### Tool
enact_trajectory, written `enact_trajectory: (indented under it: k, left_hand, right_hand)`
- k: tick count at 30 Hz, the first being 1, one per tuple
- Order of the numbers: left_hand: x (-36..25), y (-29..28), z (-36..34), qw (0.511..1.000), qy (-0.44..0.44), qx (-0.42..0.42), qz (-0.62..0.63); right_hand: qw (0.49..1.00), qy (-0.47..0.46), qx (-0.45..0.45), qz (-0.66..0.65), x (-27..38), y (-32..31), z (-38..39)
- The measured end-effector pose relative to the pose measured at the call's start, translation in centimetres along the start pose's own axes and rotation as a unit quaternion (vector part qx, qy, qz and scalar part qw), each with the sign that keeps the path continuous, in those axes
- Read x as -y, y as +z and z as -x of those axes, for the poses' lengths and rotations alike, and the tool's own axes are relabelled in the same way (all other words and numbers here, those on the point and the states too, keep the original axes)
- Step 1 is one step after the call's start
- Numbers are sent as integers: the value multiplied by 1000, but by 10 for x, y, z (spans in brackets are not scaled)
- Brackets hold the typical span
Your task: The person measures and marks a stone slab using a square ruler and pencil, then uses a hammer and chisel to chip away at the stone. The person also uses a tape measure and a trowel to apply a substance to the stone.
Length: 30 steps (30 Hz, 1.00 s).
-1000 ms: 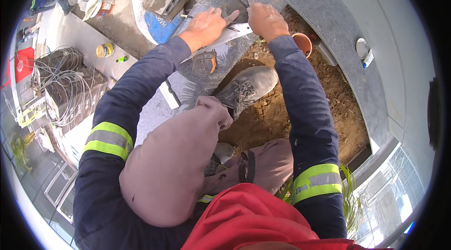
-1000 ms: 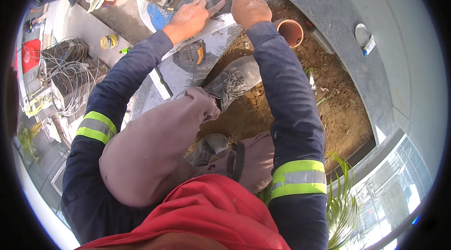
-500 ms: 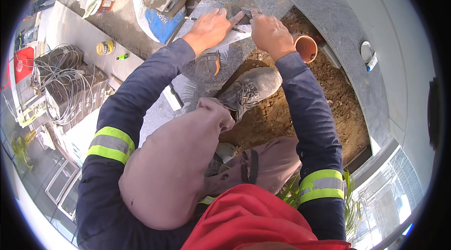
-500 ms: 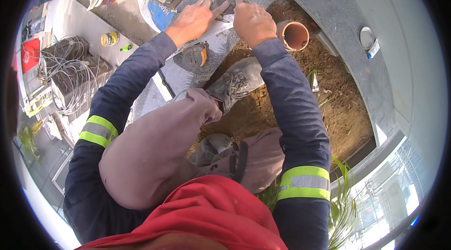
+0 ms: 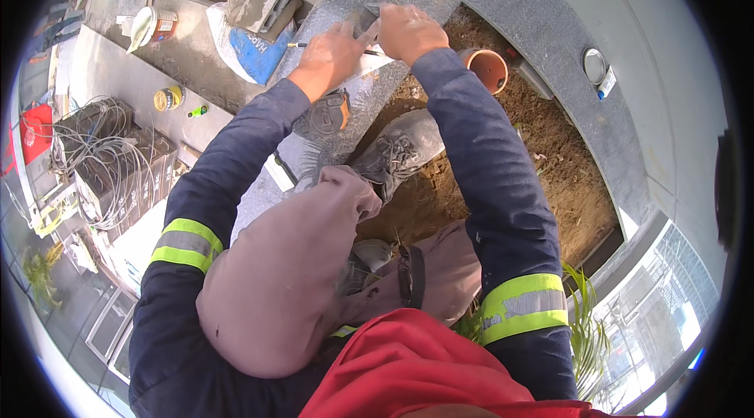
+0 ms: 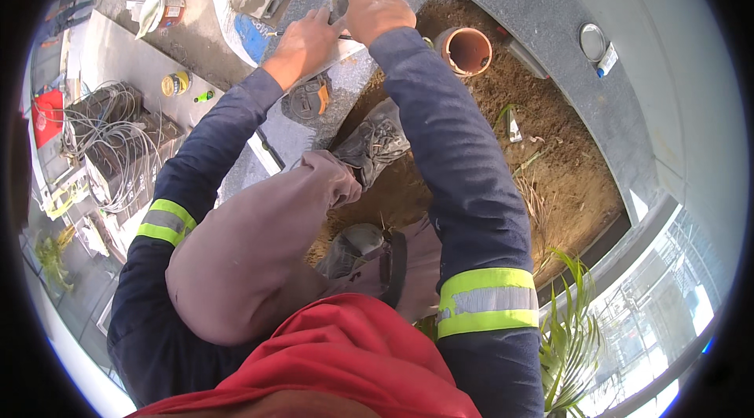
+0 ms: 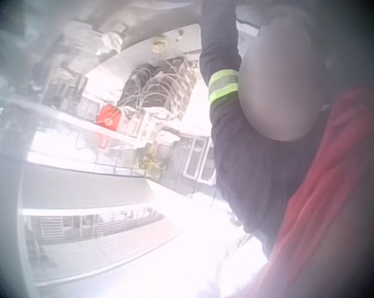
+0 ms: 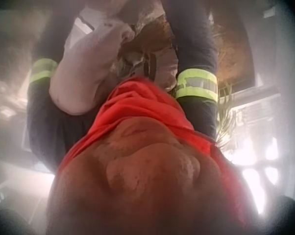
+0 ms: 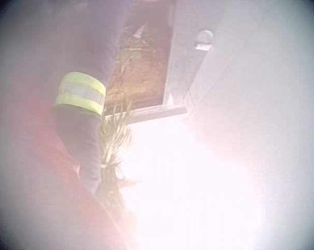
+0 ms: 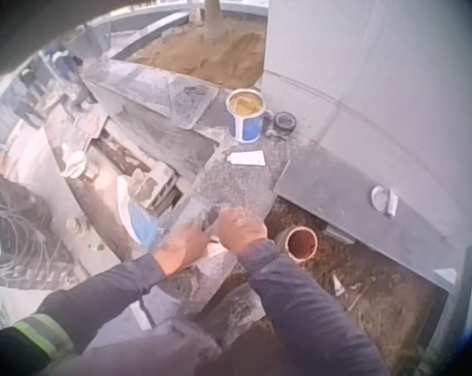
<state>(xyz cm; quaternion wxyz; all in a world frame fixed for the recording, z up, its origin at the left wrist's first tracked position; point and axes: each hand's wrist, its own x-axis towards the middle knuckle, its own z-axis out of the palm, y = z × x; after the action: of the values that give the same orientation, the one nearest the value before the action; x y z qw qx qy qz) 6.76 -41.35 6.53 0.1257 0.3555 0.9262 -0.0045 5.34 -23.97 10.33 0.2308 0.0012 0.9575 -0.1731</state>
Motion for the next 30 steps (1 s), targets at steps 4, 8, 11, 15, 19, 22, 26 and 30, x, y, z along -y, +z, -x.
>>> enact_trajectory:
  k: [4,8,11,15,19,22,26,30]
  left_hand:
    - [-7,-2,-3,999,13,-29,-4]
    - [10,21,-6,999,14,8,-30]
    - [-1,7,-2,1000,-6,-8,5]
    - [-7,9,1,999,-10,-30,11]
    - [-5,-3,-7,998,-29,56,7]
    - [-8,-5,-6,998,-34,48,24]
    - [-8,-2,-6,999,-30,39,4]
    - [-2,-1,-11,1000,-27,11,9]
  right_hand:
    - [999,6,-28,-24,-9,21,2]
    - [999,11,-16,-44,5,2,-11]
    - [995,47,-77,-45,-15,33,49]
    - [997,48,-38,-57,-14,14,27]
    - [993,83,-54,-72,-15,33,51]
    - [989,78,-67,-105,-20,23,23]
    - [990,59,-102,-81,-26,32,34]
    - [990,62,-91,-89,-30,17,32]
